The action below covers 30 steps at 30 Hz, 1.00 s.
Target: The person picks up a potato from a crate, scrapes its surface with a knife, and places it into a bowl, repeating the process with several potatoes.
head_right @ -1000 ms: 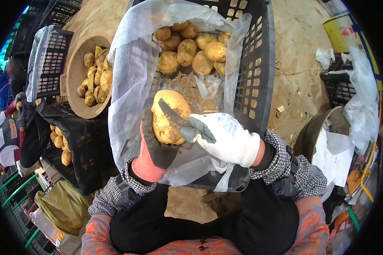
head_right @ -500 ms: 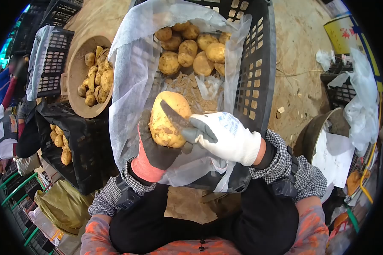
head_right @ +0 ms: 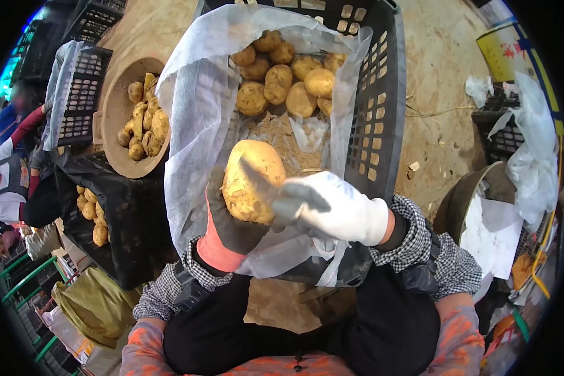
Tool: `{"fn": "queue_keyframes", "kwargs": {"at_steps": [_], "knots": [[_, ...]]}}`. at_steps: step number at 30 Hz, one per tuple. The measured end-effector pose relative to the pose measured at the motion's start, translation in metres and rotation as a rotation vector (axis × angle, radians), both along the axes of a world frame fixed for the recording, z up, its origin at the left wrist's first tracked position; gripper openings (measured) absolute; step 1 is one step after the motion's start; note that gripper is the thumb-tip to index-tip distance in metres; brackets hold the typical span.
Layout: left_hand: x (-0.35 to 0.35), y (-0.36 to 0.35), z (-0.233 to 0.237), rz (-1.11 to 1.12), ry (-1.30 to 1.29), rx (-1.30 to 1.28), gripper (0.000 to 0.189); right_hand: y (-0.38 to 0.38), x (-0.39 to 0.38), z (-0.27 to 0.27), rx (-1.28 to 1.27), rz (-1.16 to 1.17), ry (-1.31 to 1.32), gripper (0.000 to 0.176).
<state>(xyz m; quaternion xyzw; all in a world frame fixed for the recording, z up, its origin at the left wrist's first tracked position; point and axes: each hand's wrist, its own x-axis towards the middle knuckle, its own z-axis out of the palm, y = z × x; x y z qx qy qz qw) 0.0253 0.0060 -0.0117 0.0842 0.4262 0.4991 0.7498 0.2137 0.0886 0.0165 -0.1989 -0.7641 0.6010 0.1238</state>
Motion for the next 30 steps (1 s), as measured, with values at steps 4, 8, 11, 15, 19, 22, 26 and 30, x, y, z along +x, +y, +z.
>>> {"fn": "queue_keyframes", "kwargs": {"at_steps": [4, 8, 11, 15, 19, 22, 26, 30], "knots": [[0.005, 0.003, 0.012, 0.054, 0.269, 0.390, 0.052, -0.001, 0.004, -0.011, -0.752, -0.339, -0.148, 0.029], [0.001, 0.001, 0.005, -0.009, 0.341, 0.282, 0.049, -0.002, 0.000, -0.007, 0.331, -0.038, -0.134, 0.028], [-0.012, -0.002, 0.006, 0.158, -0.509, 0.067, 0.047, 0.009, 0.007, -0.001, -0.494, 0.231, -0.091, 0.034], [-0.033, -0.019, 0.026, 0.309, -0.305, 0.088, 0.072, -0.013, 0.009, 0.006, -0.964, -0.721, 0.017, 0.037], [-0.110, -0.039, 0.039, 0.636, -0.019, 0.263, 0.075, -0.001, 0.016, 0.012, -0.699, -0.465, -0.151, 0.035], [-0.184, -0.052, 0.055, 0.901, 0.538, 0.254, 0.067, 0.003, 0.044, -0.016, -0.142, -0.249, -0.435, 0.057], [-0.274, -0.110, 0.034, 0.782, 1.143, 0.443, 0.060, 0.010, 0.033, 0.004, -0.347, -0.192, -0.282, 0.052], [-0.201, -0.044, 0.063, 0.758, 0.304, 0.343, 0.059, 0.009, 0.025, 0.018, -0.824, -0.883, 0.148, 0.039]]}}
